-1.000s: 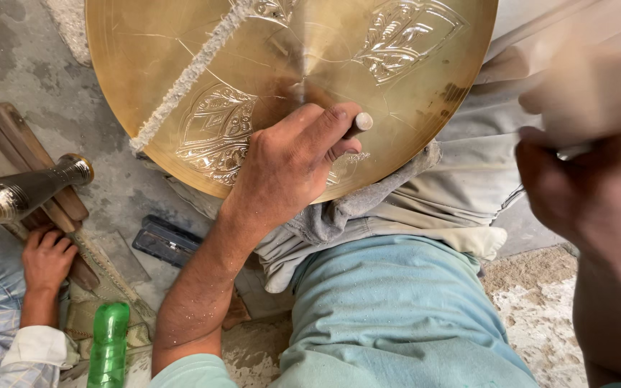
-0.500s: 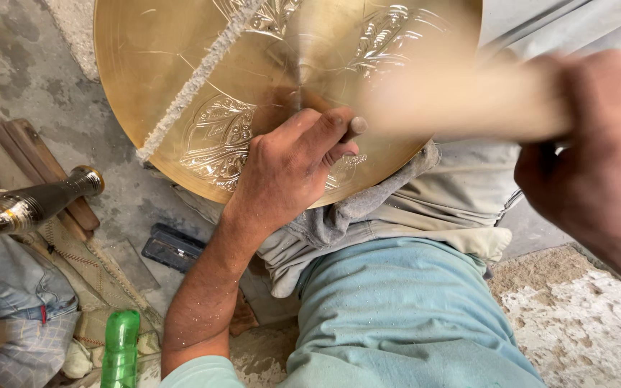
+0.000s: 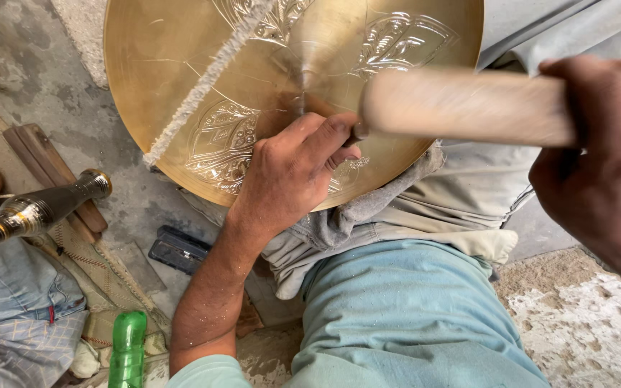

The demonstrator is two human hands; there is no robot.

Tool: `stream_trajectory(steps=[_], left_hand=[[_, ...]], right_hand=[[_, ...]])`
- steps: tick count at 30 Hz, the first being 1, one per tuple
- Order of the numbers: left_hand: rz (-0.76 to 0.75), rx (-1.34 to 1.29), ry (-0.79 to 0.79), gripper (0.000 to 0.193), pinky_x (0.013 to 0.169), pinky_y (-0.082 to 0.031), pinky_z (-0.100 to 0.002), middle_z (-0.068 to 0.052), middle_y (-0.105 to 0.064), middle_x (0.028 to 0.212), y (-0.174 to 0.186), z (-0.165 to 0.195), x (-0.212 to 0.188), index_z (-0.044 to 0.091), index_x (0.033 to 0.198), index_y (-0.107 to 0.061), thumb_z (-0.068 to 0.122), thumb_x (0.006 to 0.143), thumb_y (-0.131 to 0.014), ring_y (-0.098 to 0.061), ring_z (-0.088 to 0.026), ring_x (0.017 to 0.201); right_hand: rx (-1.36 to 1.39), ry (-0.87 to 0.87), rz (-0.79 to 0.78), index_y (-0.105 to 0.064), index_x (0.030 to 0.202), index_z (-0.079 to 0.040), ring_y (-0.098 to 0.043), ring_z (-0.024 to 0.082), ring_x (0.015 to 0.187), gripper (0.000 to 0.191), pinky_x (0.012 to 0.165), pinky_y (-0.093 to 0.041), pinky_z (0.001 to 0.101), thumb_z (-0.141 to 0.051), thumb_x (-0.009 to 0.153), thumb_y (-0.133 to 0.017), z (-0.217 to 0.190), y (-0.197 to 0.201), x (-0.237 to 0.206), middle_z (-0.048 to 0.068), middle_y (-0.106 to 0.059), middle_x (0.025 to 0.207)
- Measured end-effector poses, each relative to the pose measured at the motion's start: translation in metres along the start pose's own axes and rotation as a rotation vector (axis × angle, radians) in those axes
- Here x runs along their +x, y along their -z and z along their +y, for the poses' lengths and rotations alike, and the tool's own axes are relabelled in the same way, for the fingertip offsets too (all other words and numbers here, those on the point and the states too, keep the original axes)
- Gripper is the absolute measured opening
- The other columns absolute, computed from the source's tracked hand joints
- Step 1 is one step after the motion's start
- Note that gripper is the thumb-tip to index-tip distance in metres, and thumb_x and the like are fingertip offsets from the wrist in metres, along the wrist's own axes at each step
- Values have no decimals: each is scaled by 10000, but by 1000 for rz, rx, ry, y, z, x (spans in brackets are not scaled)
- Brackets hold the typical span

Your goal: The person sits on the floor with a large engraved brass tray on their lap and hammers a punch against the tray's surface with a wooden mallet, working the relief pattern. They reposition the punch and rotate the tray between hammering sequences.

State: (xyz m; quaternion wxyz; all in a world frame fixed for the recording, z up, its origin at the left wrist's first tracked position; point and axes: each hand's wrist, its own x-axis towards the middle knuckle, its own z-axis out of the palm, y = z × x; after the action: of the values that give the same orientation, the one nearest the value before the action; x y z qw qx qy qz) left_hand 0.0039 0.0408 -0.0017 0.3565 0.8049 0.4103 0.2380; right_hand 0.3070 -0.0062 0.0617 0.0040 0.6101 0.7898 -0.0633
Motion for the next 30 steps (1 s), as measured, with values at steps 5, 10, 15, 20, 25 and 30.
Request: stream_trajectory(steps=[5,10,15,20,25,30], left_hand=[[2,-19,-16,331,674,-581,-364,-6,-657,987,0,0,-1,183,1309,-561,185,1035,-746,-706,-194,825],[-1,-11,-12,342,662,-579,-367,-7,-653,980,0,0,-1,183,1316,-557,176,1035,-752,-704,-198,818],[4,-4,-9,390,634,-568,-380,-34,-634,958,2,2,-1,187,1341,-574,167,1003,-769,-685,-215,765],[-15,-32,0,360,681,-584,-366,-8,-641,991,3,4,-2,204,1333,-575,159,1032,-767,-704,-203,815],[-6,-38,-4,342,685,-573,-369,-11,-654,997,4,3,-3,181,1318,-589,122,1022,-750,-715,-203,828],[162,-81,6,245,710,-597,-310,4,-683,1029,2,0,-10,169,1249,-566,190,1077,-739,-735,-158,863]], right_hand=[[21,-21,14,-624,1337,32,-688,376,997,588,793,-598,435,121,766,-728,-8,4,-1,247,-644,1102],[-40,9,18,-590,1339,16,-700,321,935,540,791,-606,398,114,831,-742,-17,13,-4,201,-649,1050],[-47,-10,36,-564,1340,13,-689,310,912,515,813,-593,395,100,870,-757,-22,20,-9,203,-638,1074],[488,-264,7,-480,1346,17,-664,275,911,502,733,-542,359,22,892,-694,-27,20,-12,173,-594,1114],[26,-63,9,-560,1321,59,-666,335,920,574,781,-574,393,115,784,-754,-23,20,-14,225,-600,1083],[254,-79,-21,-530,1351,84,-656,310,873,556,745,-561,361,173,832,-708,-13,11,-8,250,-614,1089]])
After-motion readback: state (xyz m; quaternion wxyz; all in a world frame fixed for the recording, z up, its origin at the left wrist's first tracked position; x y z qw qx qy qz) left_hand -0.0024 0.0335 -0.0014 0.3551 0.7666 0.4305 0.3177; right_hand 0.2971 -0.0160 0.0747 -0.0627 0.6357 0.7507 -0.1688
